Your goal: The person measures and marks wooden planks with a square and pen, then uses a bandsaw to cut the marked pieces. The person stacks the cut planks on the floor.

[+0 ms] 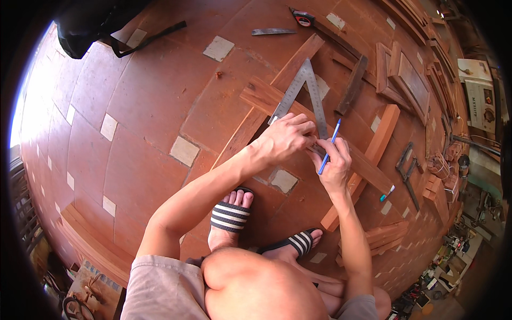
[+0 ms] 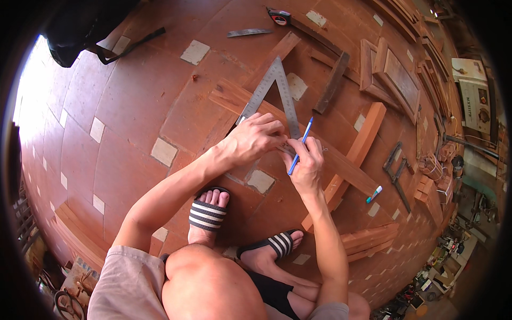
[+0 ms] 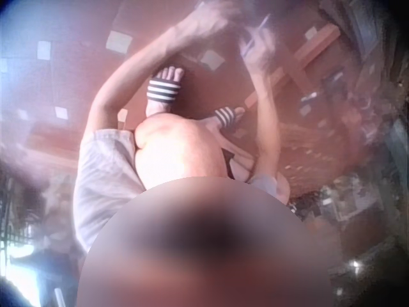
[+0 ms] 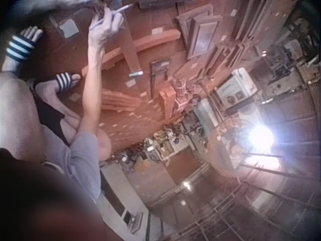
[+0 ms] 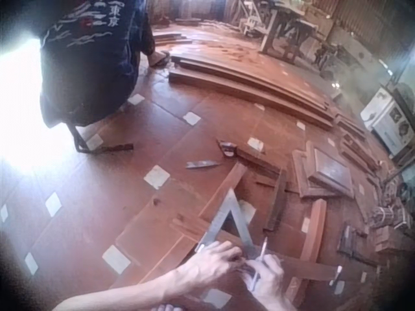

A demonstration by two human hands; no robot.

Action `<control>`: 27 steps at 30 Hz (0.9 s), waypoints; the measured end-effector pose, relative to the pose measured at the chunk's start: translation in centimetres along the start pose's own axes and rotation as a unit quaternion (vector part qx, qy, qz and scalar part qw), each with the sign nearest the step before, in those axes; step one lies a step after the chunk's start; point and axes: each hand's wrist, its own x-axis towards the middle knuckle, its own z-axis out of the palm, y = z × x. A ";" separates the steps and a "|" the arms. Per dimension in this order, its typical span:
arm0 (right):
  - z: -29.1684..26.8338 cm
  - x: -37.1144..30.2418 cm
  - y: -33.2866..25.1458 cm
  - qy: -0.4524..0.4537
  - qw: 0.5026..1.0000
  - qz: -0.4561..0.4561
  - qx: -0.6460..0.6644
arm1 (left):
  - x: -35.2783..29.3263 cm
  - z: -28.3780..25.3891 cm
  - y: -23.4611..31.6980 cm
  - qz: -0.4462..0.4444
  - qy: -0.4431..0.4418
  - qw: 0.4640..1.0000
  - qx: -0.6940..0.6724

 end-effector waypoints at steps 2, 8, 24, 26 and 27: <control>-0.6 0.4 -0.2 -0.021 1.000 -0.004 0.008 | 0.1 0.0 0.0 -0.001 0.007 1.000 -0.011; -5.5 5.8 -1.0 -0.066 0.971 0.105 0.206 | 0.0 -0.1 0.0 -0.010 -0.010 1.000 -0.015; 1.3 18.5 -4.3 -0.347 0.926 0.004 0.149 | 0.0 0.1 -0.1 -0.024 -0.019 0.998 -0.059; 1.3 18.5 -4.1 -0.347 0.927 -0.003 0.145 | 0.1 0.1 -0.1 -0.022 -0.021 0.998 -0.056; 1.3 18.5 -4.0 -0.345 0.927 -0.006 0.145 | 0.1 0.1 -0.1 -0.023 -0.028 0.998 -0.050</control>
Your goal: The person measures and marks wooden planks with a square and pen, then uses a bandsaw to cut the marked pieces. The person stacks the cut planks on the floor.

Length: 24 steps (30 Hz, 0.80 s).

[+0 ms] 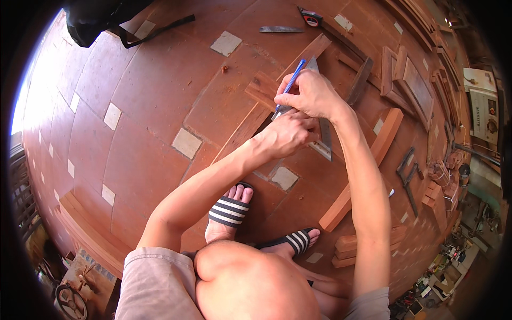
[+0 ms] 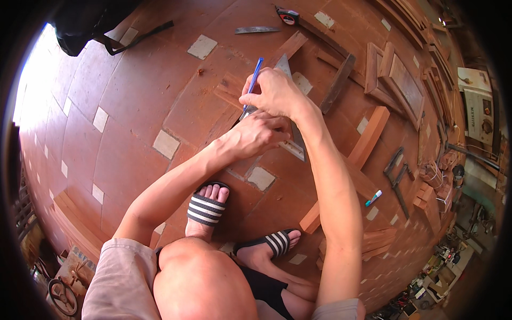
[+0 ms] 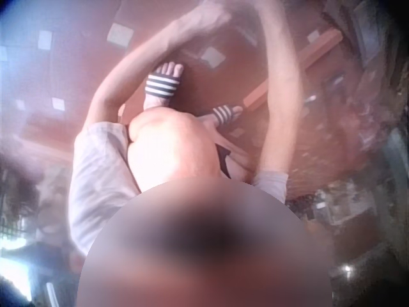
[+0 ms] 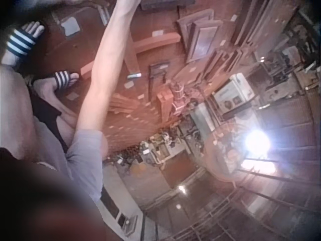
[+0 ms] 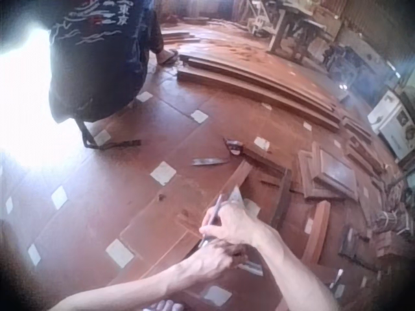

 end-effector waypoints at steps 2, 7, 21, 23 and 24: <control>0.0 0.0 0.2 0.000 1.000 0.001 0.003 | 0.0 0.0 0.0 0.004 0.009 1.000 0.002; 0.1 -0.1 0.5 0.014 1.000 -0.018 0.015 | 0.0 0.0 0.0 0.004 0.008 1.000 -0.001; -0.1 -0.3 0.3 0.032 0.999 -0.019 0.003 | 0.0 0.3 -0.2 0.007 0.030 1.000 -0.005; -0.3 0.0 0.7 0.043 0.999 -0.025 -0.014 | 0.1 0.1 -0.1 0.011 0.020 1.000 0.011; -0.5 0.2 0.8 0.050 0.998 -0.036 -0.010 | 0.1 0.0 0.0 0.014 0.020 1.000 0.017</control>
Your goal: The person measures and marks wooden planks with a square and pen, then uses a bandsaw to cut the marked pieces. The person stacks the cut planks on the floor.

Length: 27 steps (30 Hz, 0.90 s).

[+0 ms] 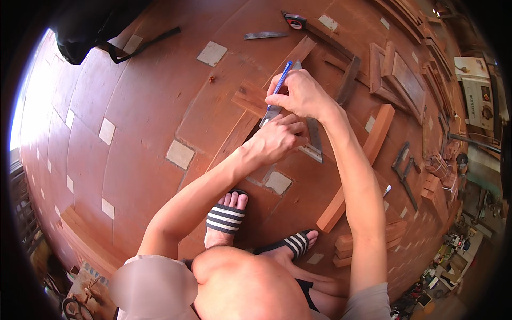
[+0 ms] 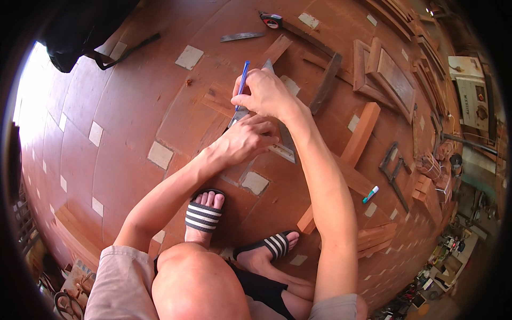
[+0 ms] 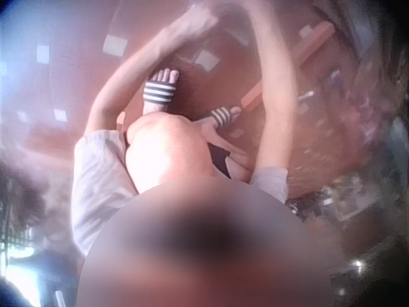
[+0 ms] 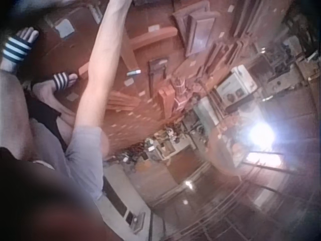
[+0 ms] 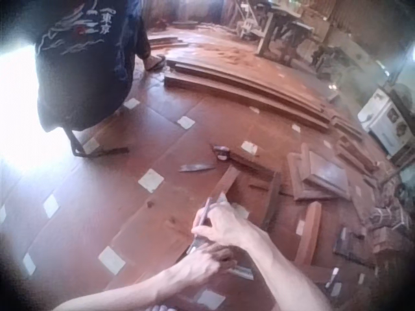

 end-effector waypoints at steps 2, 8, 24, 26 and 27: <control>-0.3 0.4 0.3 0.019 1.000 -0.009 0.008 | 0.0 -0.2 0.1 -0.012 -0.016 1.000 0.000; -1.1 1.1 0.6 0.024 1.000 0.004 0.004 | 0.1 -0.3 0.1 -0.005 -0.007 1.000 0.018; -4.7 -15.8 11.5 -0.111 0.940 0.311 0.085 | -0.4 -0.1 0.4 0.000 -0.029 0.998 0.057; -3.9 -17.2 12.1 -0.153 0.951 0.268 0.003 | -0.4 -0.4 1.3 0.007 -0.020 1.000 0.013; -3.7 -17.5 12.1 -0.139 0.949 0.282 0.026 | -0.4 -0.6 1.8 0.009 -0.026 0.999 0.016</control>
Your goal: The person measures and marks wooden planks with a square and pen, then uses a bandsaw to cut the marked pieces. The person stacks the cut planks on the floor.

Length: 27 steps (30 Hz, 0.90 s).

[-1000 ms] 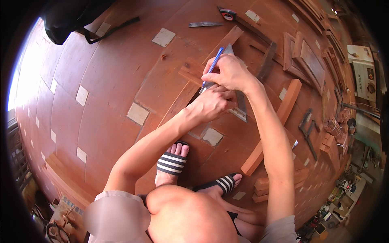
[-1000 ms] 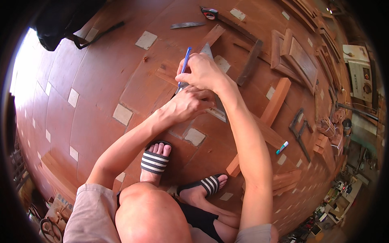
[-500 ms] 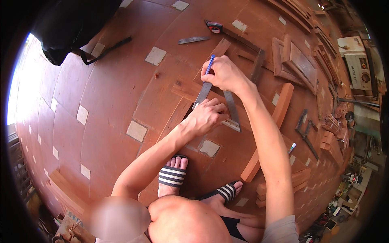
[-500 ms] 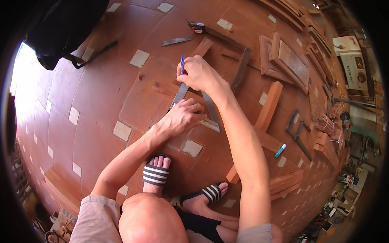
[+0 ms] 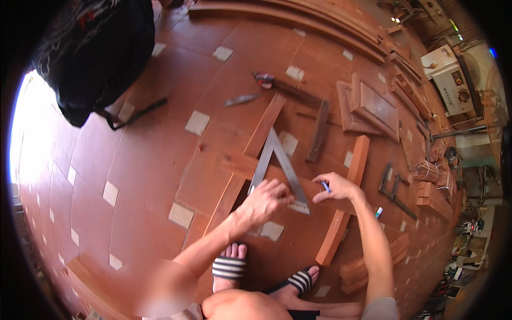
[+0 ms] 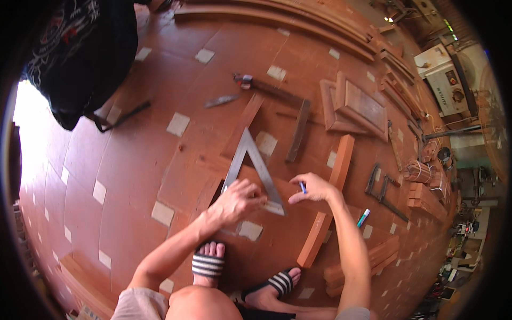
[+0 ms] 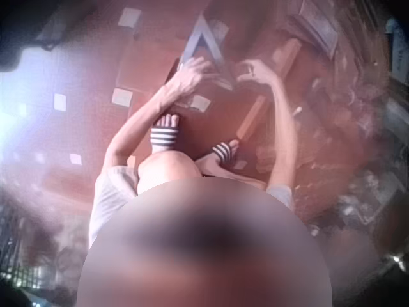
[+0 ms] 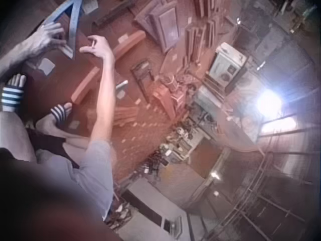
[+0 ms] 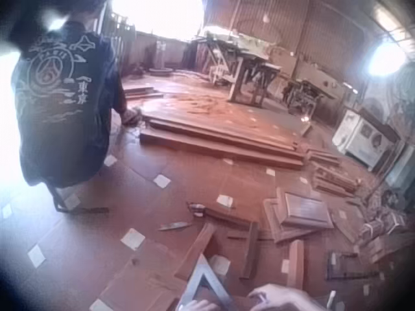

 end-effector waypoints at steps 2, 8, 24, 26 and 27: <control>0.7 -0.9 -0.5 0.053 0.998 -0.020 0.016 | 0.0 -0.5 0.9 -0.001 -0.008 1.000 0.000; 4.3 -2.3 -3.6 0.332 0.935 -0.081 -0.094 | 0.2 -1.0 1.4 0.010 -0.006 0.999 0.031; 4.8 -3.3 -4.8 0.379 0.910 -0.150 -0.075 | 0.1 -0.6 -3.3 -0.019 0.045 0.997 0.061; 4.7 -3.5 -4.9 0.381 0.911 -0.143 -0.069 | 0.1 -0.8 -3.6 -0.027 0.036 0.998 0.053; 4.7 -3.6 -5.0 0.379 0.913 -0.138 -0.065 | 0.1 -0.9 -3.6 -0.021 0.045 0.998 0.048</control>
